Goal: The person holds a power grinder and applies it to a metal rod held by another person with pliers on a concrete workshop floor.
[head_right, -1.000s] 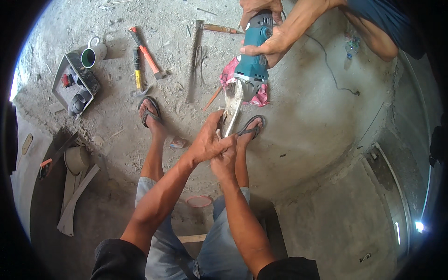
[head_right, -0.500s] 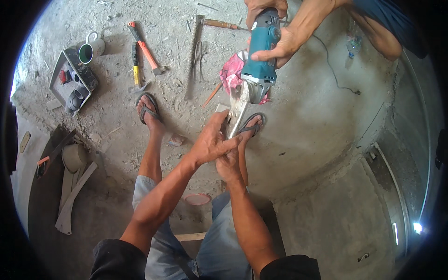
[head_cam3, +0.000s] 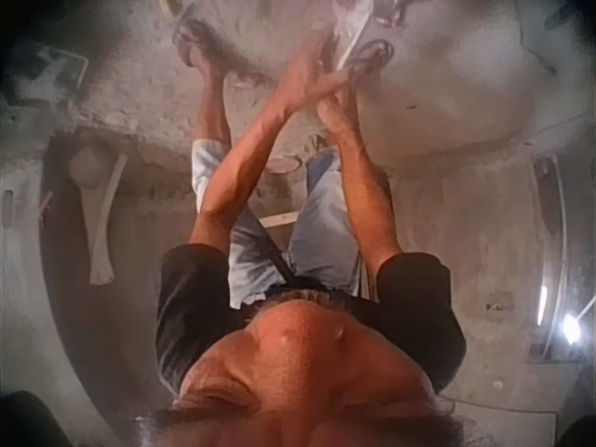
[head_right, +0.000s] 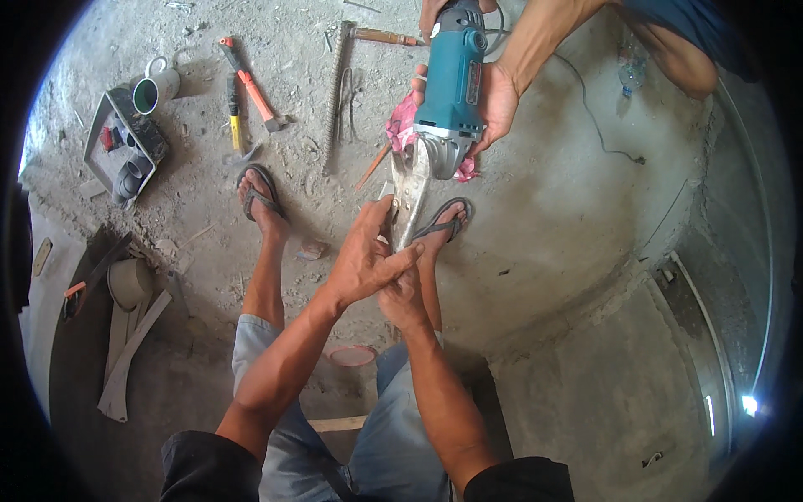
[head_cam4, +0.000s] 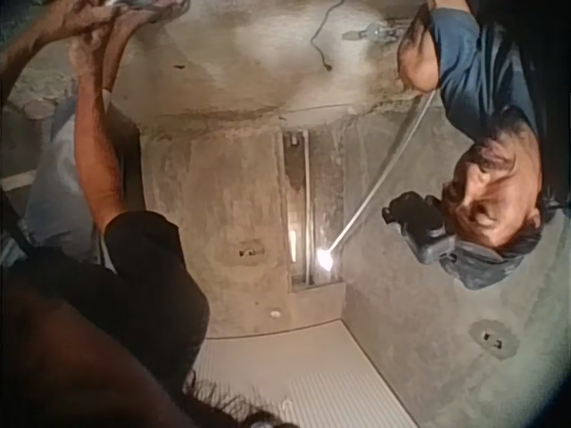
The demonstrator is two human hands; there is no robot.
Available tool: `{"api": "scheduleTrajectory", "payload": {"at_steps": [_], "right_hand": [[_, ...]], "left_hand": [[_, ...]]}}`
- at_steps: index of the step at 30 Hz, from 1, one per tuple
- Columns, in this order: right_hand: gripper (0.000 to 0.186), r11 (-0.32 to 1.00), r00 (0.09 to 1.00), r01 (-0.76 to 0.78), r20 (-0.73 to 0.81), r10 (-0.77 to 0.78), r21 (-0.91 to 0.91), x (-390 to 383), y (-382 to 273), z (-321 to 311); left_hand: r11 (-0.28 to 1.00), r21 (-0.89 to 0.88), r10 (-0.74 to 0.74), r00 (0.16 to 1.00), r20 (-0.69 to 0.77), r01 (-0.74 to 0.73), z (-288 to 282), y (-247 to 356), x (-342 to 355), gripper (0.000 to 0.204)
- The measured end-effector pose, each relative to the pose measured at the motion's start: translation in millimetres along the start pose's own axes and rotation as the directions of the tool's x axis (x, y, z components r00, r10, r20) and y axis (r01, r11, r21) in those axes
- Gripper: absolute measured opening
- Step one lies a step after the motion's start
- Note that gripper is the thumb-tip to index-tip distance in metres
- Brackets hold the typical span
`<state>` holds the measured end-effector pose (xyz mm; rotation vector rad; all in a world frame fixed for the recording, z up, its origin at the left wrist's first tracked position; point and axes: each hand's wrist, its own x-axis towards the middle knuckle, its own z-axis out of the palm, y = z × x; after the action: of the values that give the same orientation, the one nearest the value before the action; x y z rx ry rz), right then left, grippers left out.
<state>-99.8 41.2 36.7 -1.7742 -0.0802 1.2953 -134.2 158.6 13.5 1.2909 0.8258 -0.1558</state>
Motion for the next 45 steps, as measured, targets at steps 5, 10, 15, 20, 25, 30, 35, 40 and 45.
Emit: {"api": "scheduleTrajectory", "payload": {"at_steps": [5,10,15,20,25,30,35,40,45], "right_hand": [[0.053,0.996,0.998,-0.044,0.038,0.041,0.076,4,4,-3],[0.052,1.000,1.000,0.005,-0.014,-0.005,0.008,3,9,-10],[0.063,1.000,0.997,-0.001,-0.079,-0.001,-0.023,1,26,-20],[0.070,0.988,0.998,-0.032,-0.057,0.041,0.149,3,38,-29],[0.068,0.980,0.998,-0.034,-0.041,0.043,0.198,4,38,-36],[0.066,0.998,0.999,0.042,0.036,-0.040,-0.040,8,47,-48],[0.066,0.994,0.989,0.092,0.123,-0.084,-0.057,15,46,-51],[0.070,0.983,0.997,0.015,0.077,-0.029,0.181,6,43,-41],[0.071,0.995,0.996,0.022,0.082,-0.030,0.101,7,42,-43]], "left_hand": [[0.999,-0.006,0.041,0.999,-0.015,-0.041,-1,2,4,0.080],[0.999,-0.027,0.029,0.999,-0.038,-0.030,6,8,3,0.079],[1.000,0.011,0.015,0.998,-0.063,-0.014,12,16,3,0.077],[1.000,0.007,-0.006,0.995,-0.103,0.007,18,22,3,0.078],[1.000,0.028,-0.002,0.990,-0.140,0.006,22,23,2,0.078],[1.000,0.008,-0.021,0.989,-0.149,0.023,23,28,3,0.078],[0.999,-0.040,-0.003,0.990,-0.144,-0.003,24,25,7,0.075],[0.999,-0.012,-0.033,0.993,-0.112,0.032,23,23,5,0.074],[0.998,-0.057,-0.026,0.992,-0.122,0.019,25,22,5,0.075]]}}
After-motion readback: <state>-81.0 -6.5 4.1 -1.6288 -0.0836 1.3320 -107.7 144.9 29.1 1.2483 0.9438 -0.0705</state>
